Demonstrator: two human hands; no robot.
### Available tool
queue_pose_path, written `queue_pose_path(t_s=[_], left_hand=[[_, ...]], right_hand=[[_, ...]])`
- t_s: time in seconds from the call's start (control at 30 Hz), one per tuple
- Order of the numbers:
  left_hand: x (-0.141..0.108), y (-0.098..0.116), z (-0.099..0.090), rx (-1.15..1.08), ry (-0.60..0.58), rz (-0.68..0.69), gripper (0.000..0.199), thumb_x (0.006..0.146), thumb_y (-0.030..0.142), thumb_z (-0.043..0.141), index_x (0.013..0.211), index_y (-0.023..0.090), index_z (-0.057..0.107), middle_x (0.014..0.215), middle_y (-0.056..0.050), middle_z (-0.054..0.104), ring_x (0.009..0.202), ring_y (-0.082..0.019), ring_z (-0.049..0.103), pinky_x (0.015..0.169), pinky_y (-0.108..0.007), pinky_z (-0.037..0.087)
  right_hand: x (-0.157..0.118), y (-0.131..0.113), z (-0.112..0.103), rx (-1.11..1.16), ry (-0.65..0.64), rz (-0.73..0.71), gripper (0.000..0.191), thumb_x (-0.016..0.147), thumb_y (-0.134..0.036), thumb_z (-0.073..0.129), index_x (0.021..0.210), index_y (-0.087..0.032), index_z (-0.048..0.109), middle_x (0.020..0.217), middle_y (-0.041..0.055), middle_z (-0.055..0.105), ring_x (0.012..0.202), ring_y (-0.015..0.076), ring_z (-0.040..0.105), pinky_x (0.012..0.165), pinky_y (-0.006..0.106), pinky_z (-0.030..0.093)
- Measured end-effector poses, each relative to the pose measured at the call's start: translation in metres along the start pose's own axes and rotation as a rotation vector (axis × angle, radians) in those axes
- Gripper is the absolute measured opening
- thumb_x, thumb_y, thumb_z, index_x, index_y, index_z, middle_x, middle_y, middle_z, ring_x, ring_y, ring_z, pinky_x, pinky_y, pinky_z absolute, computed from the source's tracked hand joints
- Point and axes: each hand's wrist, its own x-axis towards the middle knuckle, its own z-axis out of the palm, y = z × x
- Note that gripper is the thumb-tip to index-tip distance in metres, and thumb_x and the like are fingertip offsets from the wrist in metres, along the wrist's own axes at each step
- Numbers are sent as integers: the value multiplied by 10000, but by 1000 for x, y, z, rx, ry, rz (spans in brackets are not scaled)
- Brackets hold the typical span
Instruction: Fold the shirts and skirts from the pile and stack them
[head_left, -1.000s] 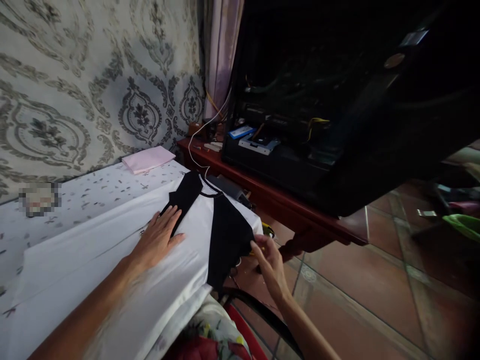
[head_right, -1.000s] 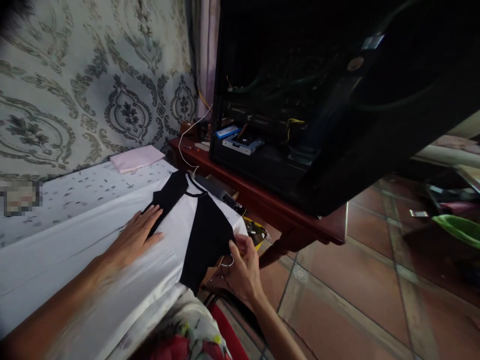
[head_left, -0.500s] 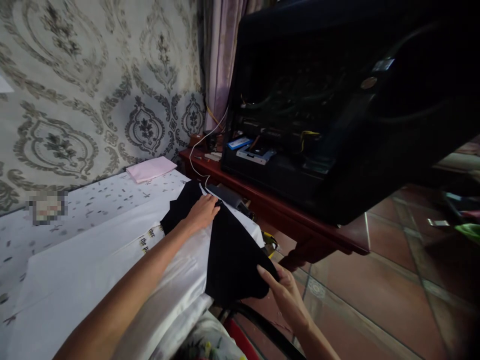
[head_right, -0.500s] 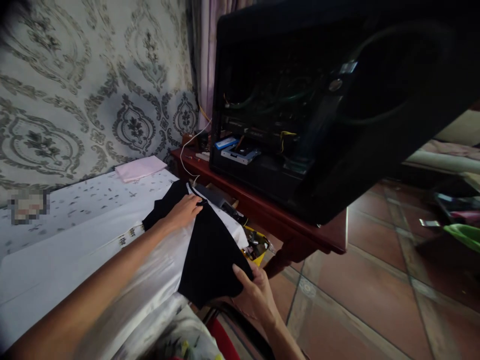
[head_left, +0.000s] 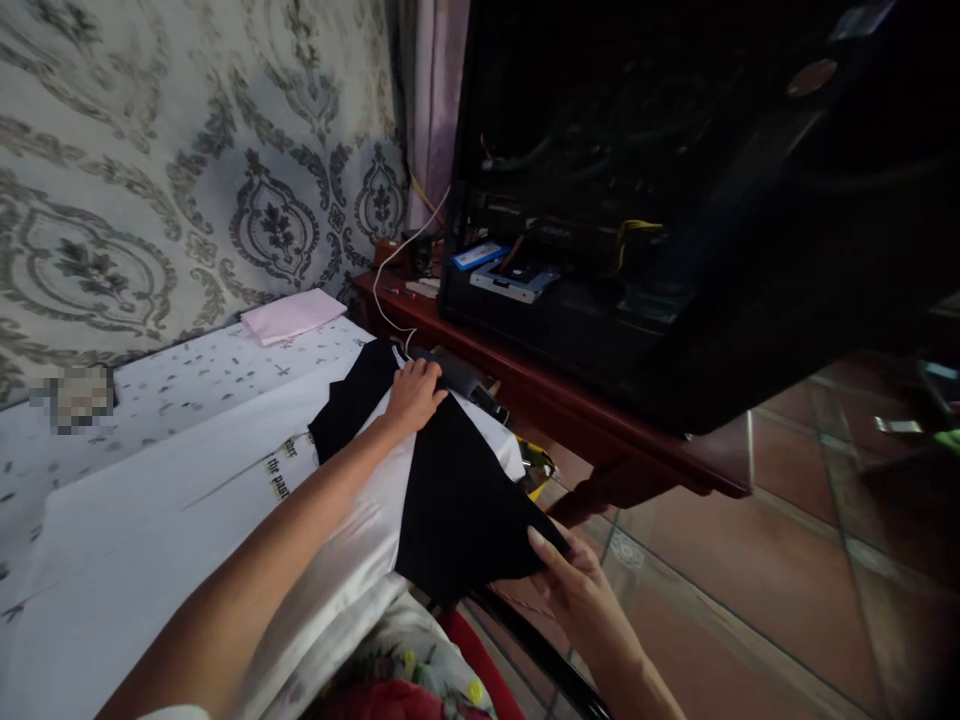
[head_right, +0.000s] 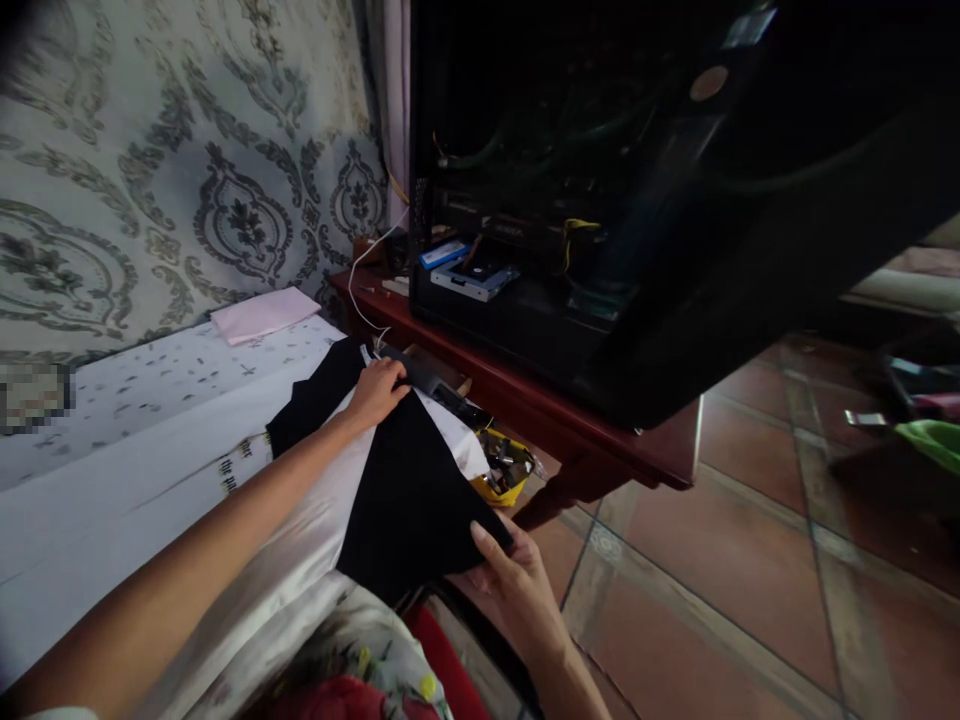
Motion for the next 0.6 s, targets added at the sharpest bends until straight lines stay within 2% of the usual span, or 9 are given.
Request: queue_pose_path(t_s=[0.1,0.17,0.23,0.3,0.4,0.47,0.53,0.6], left_hand=[[-32,-6,-4,81,118,124,320,936,276,571,1230,157,531,1297,-143,566,1256,-297,491,1054,-469,384],[-54,-12,-6,96,143,167,381,968,302,513,1315,151,470,1409,-177,503,1342,-304,443,1101,-498,352],[-72,-16,-8,80,71,159,442,988,346,473,1378,143,428,1505,-201,429,1428,-312,368,1151,-527,302],[-83,-15,-11,44,-70,139,518,997,401,451,1428,119,399,1569,-212,359,1488,-314,282,1201,-534,232],[-97,-9,-24,-76,-220,125,584,1001,421,436,1476,89,364,1627,-201,252,1529,-290,171,1243,-485,164],[-117,-6,-37,-216,-237,112,582,1009,443,404,1490,119,352,1639,-176,234,1532,-262,170,1239,-446,212],[-152,-6,-52,-343,-229,101,578,1010,497,373,1490,176,354,1621,-149,288,1514,-240,238,1216,-421,282],[-199,-8,-67,-382,-216,114,610,985,550,411,1492,217,348,1587,-133,348,1481,-245,310,1191,-424,330]], right_hand=[[1,5,-7,77,-40,69,253,703,-395,864,773,-195,725,580,-26,627,515,104,538,596,243,516],[4,8,-14,80,-66,110,270,715,-405,853,873,-205,766,751,25,737,673,170,658,720,306,559],[9,10,-18,47,-57,118,335,698,-438,855,936,-213,782,913,63,776,855,240,707,805,363,566],[14,7,-19,18,-48,83,358,678,-460,859,934,-222,787,968,69,780,926,267,710,827,384,569],[19,-6,-9,4,-74,-7,282,675,-438,863,851,-232,782,866,39,778,791,218,713,691,312,585],[19,-20,2,-28,-130,-26,216,706,-416,846,751,-225,755,734,16,749,630,171,677,542,256,551],[19,-34,13,-63,-196,-29,247,743,-426,817,671,-213,714,618,3,700,510,147,624,454,242,510],[21,-45,21,-95,-260,-39,301,750,-458,803,631,-205,689,557,4,665,453,146,596,423,253,499]])
